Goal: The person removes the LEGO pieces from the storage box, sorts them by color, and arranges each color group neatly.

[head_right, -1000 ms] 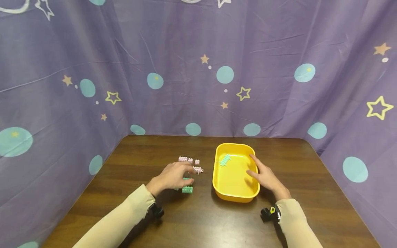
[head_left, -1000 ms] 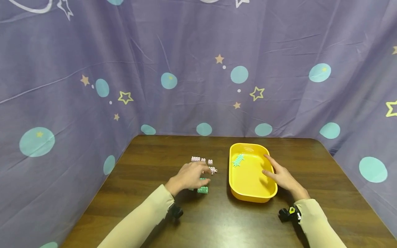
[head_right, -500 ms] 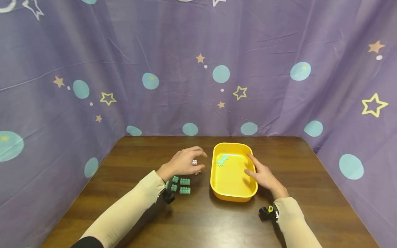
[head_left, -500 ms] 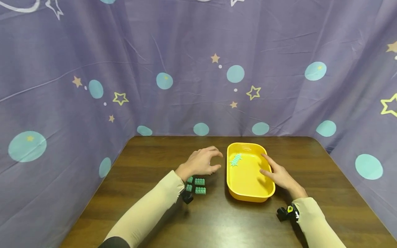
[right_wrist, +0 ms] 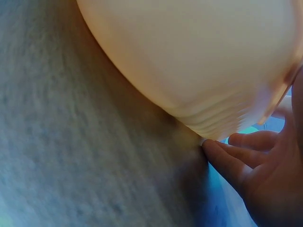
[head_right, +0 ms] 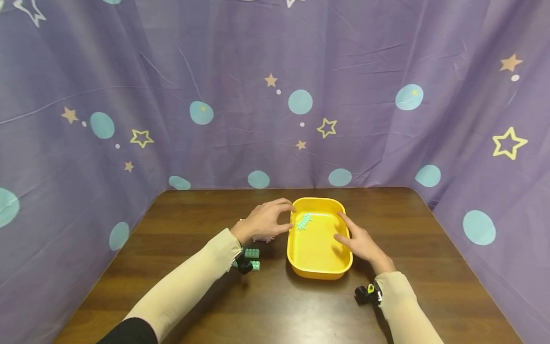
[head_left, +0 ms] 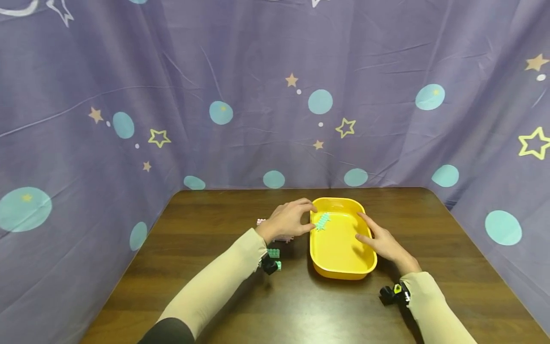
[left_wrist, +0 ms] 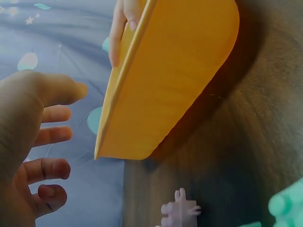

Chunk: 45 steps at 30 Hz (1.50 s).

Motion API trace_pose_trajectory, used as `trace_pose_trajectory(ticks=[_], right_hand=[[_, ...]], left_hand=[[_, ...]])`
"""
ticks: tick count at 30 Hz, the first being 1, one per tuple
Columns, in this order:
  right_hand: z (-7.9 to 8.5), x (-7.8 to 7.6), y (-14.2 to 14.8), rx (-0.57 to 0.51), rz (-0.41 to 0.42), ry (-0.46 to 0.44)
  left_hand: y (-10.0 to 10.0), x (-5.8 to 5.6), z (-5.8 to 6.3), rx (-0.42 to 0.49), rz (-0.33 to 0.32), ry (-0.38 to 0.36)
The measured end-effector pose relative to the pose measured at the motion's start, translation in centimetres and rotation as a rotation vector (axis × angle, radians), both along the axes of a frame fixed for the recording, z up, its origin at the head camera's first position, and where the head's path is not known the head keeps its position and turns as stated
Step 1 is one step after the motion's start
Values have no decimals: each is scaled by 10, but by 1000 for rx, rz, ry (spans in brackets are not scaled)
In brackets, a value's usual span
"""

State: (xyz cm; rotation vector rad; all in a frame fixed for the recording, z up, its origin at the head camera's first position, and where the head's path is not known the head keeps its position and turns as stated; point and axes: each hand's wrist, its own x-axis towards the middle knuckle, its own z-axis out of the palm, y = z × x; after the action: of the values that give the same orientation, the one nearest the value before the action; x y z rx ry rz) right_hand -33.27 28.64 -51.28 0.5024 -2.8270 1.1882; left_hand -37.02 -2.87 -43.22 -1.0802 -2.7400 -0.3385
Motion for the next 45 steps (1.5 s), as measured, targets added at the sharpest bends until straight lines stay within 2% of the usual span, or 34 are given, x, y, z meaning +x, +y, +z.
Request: trace_pose_trajectory(ticks=[9,13,22,29,38,45], right_hand=[[1,0,1,-16,-5,1],[1,-1,0,-10,0,-4],[7,-4,1,-9,7,10],[7,-4,1,-10,4,23],[5,-2,0,-18,0,13],[2,-2,0,-13,-3,20]], left_hand=[[19,-15,-3,-74,-10,-24],[22,-18,-6,-89,-11,-50],[29,-28,-6,-141,2,-45],[36,-34,-7,-221,29,-87],[49,-44,-6,-339,21,-123],[53,-50,-9,-382,33,-169]])
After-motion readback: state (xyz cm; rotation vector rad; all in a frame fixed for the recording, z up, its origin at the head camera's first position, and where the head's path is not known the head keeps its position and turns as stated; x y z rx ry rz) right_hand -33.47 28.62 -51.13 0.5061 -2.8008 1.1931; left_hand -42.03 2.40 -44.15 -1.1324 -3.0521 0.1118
